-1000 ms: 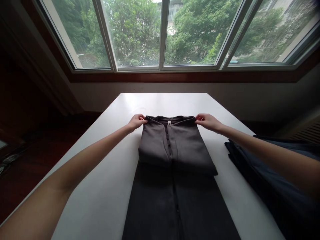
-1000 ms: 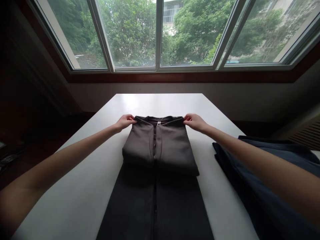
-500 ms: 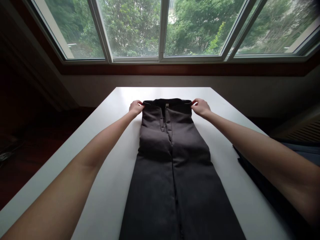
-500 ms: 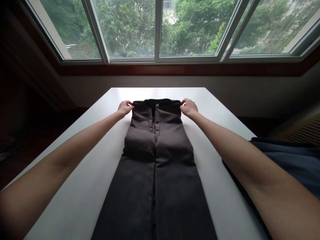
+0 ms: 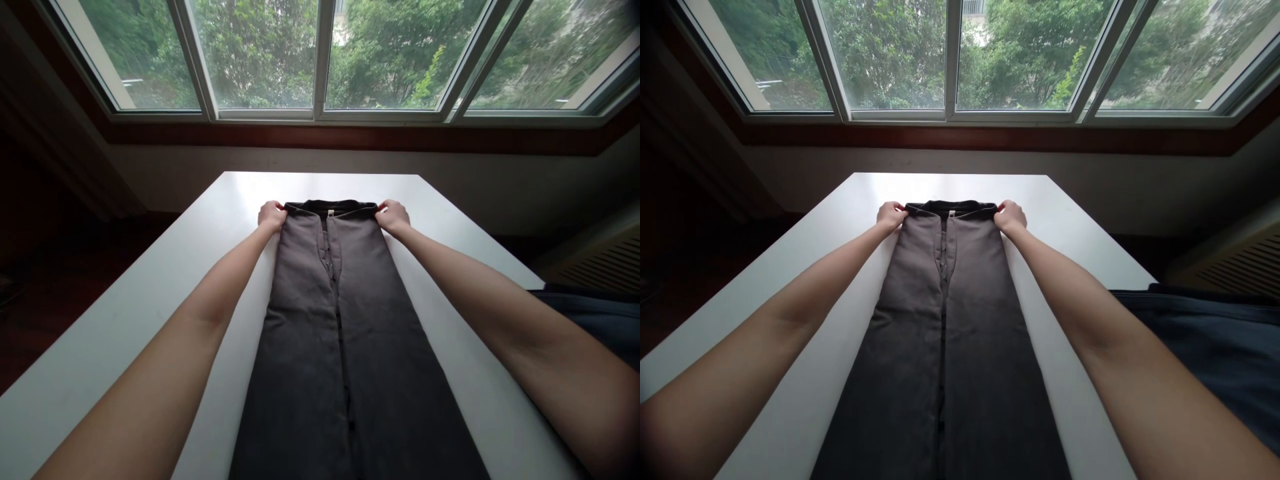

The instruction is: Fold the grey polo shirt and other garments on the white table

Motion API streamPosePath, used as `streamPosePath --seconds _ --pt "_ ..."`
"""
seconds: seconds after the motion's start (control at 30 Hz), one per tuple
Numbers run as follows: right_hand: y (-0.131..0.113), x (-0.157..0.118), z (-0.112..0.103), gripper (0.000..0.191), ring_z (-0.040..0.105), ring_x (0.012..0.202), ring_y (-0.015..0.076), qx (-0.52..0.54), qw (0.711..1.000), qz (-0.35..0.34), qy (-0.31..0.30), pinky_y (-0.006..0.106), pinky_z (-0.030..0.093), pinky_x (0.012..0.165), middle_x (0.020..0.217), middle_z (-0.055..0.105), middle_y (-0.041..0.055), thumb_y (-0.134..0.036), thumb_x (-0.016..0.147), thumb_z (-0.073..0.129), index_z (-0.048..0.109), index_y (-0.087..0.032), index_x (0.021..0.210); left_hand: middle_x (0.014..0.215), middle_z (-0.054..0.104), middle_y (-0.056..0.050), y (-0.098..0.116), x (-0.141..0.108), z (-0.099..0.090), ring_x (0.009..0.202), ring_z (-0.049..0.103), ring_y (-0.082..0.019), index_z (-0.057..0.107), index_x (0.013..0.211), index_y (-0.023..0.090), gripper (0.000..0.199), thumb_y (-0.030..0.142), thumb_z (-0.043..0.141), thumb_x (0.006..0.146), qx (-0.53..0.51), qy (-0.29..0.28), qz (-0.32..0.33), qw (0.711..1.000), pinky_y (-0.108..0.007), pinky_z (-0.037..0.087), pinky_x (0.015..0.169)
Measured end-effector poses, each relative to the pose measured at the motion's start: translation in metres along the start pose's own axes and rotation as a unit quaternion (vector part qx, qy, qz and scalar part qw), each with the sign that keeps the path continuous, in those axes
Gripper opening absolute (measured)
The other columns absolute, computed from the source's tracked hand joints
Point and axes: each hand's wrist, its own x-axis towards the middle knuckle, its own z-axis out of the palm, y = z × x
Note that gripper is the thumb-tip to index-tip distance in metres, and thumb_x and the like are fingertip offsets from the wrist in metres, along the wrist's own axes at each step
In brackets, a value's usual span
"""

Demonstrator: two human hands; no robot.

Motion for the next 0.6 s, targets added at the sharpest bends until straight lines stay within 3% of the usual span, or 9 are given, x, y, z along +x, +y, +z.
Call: streamPosePath --seconds 0.13,0.23,0.33,0.4,0.47,0.53,0.6 --pt "-0.002 -0.009 0.006 0.024 0.061 0.090 0.0242 0.000 1.000 0.022 0.004 0.033 0.047 0.076 0.102 0.067 0.0107 -0.025 0.084 0.057 0.062 -0.018 0.107 0.104 0.070 -0.008 0.002 -0.009 0.004 0.098 0.064 -0.024 0.066 0.094 0.021 0.016 0.029 0.061 0.081 0.016 0.011 -0.012 1.000 -0.030 0.048 0.081" --pt "-0.012 -0.018 0.000 0.026 0.062 0.090 0.0235 -0.009 1.000 -0.007 -0.007 0.032 0.047 0.077 0.103 0.067 0.0100 -0.025 0.086 0.058 0.061 -0.019 0.110 0.105 0.069 -0.008 0.014 -0.018 -0.005 0.098 0.063 -0.022 0.064 0.099 0.019 0.018 0.020 0.059 0.081 0.010 0.019 -0.006 1.000 -0.029 0.047 0.082" --pt "-0.025 -0.031 -0.011 0.017 0.062 0.088 0.0223 -0.013 0.997 -0.075 -0.026 0.030 0.046 0.075 0.098 0.069 0.0086 -0.025 0.085 0.059 0.067 -0.018 0.098 0.100 0.070 -0.008 0.037 -0.056 -0.034 0.091 0.063 -0.020 0.064 0.094 0.016 0.014 0.017 0.057 0.082 0.010 -0.009 0.092 0.996 -0.027 0.047 0.077" --pt "-0.033 -0.041 -0.020 0.015 0.062 0.086 0.0212 -0.014 0.992 -0.117 -0.050 0.028 0.045 0.073 0.095 0.070 0.0078 -0.025 0.084 0.060 0.069 -0.017 0.092 0.093 0.069 -0.006 0.051 -0.109 -0.062 0.082 0.062 -0.017 0.065 0.089 0.017 0.011 0.018 0.056 0.084 0.020 -0.064 0.233 0.970 -0.026 0.046 0.071" --pt "-0.040 -0.050 -0.027 0.013 0.063 0.084 0.0202 -0.017 0.987 -0.137 -0.088 0.027 0.044 0.070 0.092 0.071 0.0070 -0.024 0.083 0.062 0.071 -0.017 0.089 0.088 0.068 -0.003 0.056 -0.181 -0.092 0.077 0.061 -0.015 0.066 0.085 0.018 0.009 0.021 0.058 0.085 0.031 -0.150 0.385 0.910 -0.025 0.045 0.067" --pt "-0.048 -0.058 -0.029 0.012 0.063 0.080 0.0190 -0.016 0.982 -0.137 -0.126 0.024 0.044 0.067 0.088 0.071 0.0062 -0.023 0.081 0.064 0.073 -0.016 0.086 0.082 0.066 -0.001 0.051 -0.260 -0.116 0.072 0.059 -0.015 0.064 0.079 0.020 0.009 0.024 0.060 0.085 0.085 -0.216 0.476 0.849 -0.025 0.044 0.060" --pt "-0.058 -0.063 -0.027 0.011 0.063 0.076 0.0177 -0.008 0.980 -0.130 -0.151 0.023 0.042 0.062 0.084 0.071 0.0057 -0.022 0.080 0.065 0.073 -0.015 0.084 0.071 0.062 0.000 0.037 -0.331 -0.130 0.062 0.057 -0.015 0.061 0.071 0.020 0.015 0.030 0.067 0.081 0.151 -0.243 0.543 0.789 -0.026 0.042 0.051"
